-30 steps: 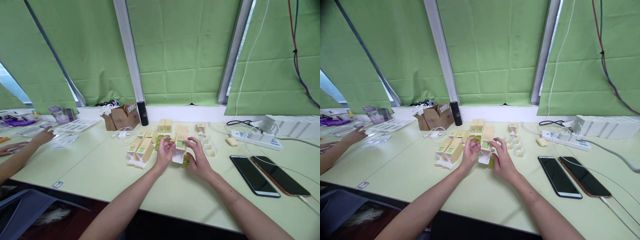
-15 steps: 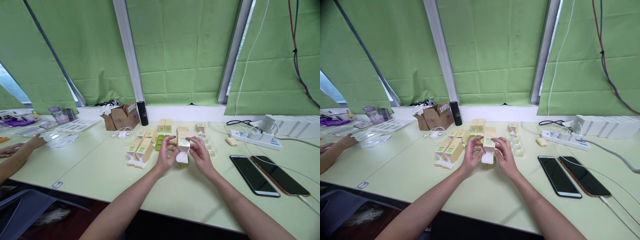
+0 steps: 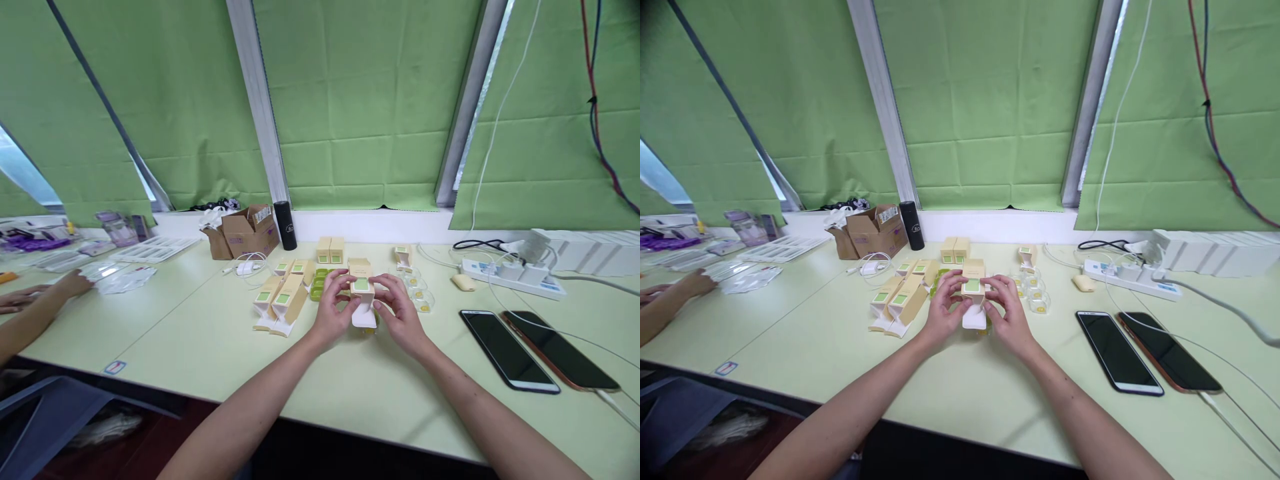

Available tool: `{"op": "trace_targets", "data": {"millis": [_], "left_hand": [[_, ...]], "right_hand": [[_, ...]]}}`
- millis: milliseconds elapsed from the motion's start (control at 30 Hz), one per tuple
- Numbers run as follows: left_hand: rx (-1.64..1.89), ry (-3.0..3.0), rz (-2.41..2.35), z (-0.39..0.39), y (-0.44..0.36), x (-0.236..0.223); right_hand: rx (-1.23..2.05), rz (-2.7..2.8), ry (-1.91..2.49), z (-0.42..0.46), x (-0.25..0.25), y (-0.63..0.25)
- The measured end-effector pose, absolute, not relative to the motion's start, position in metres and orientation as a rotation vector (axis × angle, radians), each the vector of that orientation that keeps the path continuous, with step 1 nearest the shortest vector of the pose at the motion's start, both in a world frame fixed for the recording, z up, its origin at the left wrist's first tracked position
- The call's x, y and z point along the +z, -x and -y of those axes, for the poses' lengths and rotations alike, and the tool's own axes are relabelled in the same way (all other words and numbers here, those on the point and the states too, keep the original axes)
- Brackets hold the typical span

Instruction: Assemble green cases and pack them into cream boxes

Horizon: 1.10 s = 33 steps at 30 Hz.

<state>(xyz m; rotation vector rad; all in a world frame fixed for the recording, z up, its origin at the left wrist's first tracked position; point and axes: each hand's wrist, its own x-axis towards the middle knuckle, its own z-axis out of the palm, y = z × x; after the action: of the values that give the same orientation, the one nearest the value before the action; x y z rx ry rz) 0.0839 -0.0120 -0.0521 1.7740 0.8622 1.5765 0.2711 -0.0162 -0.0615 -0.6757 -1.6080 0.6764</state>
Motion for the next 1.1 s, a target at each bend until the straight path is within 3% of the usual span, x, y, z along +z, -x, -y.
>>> {"op": "trace_targets", "data": {"millis": [733, 1100], "left_hand": [[1.594, -1.694, -0.887, 0.01, -0.086, -0.052], [1.468, -1.863, -0.754, 0.012, -0.075, -0.053]], "right_hand": [[0.678, 1.629, 0.677, 0.016, -0.065, -0.27], [0.855, 1.513, 0.664, 0.016, -0.061, -0.271]]}}
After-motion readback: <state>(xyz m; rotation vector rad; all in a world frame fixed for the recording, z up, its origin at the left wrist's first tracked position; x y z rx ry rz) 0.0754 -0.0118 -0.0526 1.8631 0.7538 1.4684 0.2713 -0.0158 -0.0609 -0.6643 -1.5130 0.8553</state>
